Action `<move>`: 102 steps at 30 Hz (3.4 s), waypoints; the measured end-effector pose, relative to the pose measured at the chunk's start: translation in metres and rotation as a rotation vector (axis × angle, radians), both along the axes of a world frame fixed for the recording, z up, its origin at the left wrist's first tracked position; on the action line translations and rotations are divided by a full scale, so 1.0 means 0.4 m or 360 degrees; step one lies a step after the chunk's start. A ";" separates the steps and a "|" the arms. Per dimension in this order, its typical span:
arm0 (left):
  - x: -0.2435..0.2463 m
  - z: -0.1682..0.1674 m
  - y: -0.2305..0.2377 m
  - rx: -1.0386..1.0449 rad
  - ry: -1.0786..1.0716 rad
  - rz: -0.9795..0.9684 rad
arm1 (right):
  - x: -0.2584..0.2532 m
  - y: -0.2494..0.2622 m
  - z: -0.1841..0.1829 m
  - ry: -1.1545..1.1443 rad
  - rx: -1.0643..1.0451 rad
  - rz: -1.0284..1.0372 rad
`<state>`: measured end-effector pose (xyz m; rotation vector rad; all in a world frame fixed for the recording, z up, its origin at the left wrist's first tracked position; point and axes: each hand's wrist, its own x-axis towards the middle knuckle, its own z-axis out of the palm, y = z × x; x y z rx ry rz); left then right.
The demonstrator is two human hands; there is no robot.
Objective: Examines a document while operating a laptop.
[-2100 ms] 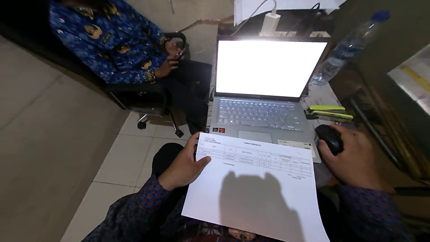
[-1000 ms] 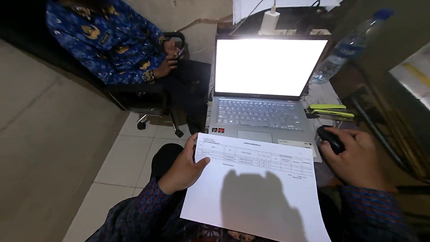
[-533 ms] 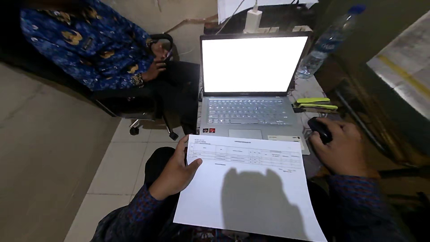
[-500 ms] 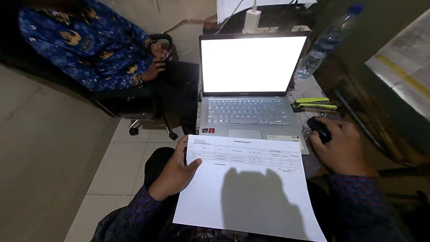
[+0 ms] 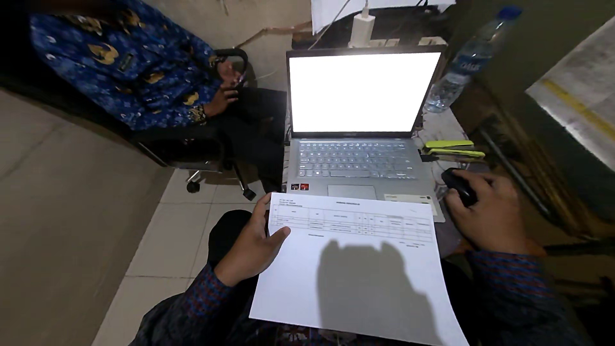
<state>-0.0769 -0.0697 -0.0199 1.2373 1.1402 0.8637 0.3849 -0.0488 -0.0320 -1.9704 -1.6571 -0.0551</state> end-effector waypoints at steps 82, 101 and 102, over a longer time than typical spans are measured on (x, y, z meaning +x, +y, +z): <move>-0.066 0.028 0.030 -0.0232 -0.0569 0.0015 | 0.008 0.008 -0.005 -0.0056 0.0018 0.0134; -0.037 0.007 0.050 -0.0170 -0.0682 0.0033 | 0.003 0.008 -0.008 -0.0081 0.0057 0.0127; -0.038 0.006 0.051 -0.0163 -0.0683 0.0029 | 0.004 0.008 -0.009 -0.0087 0.0059 0.0124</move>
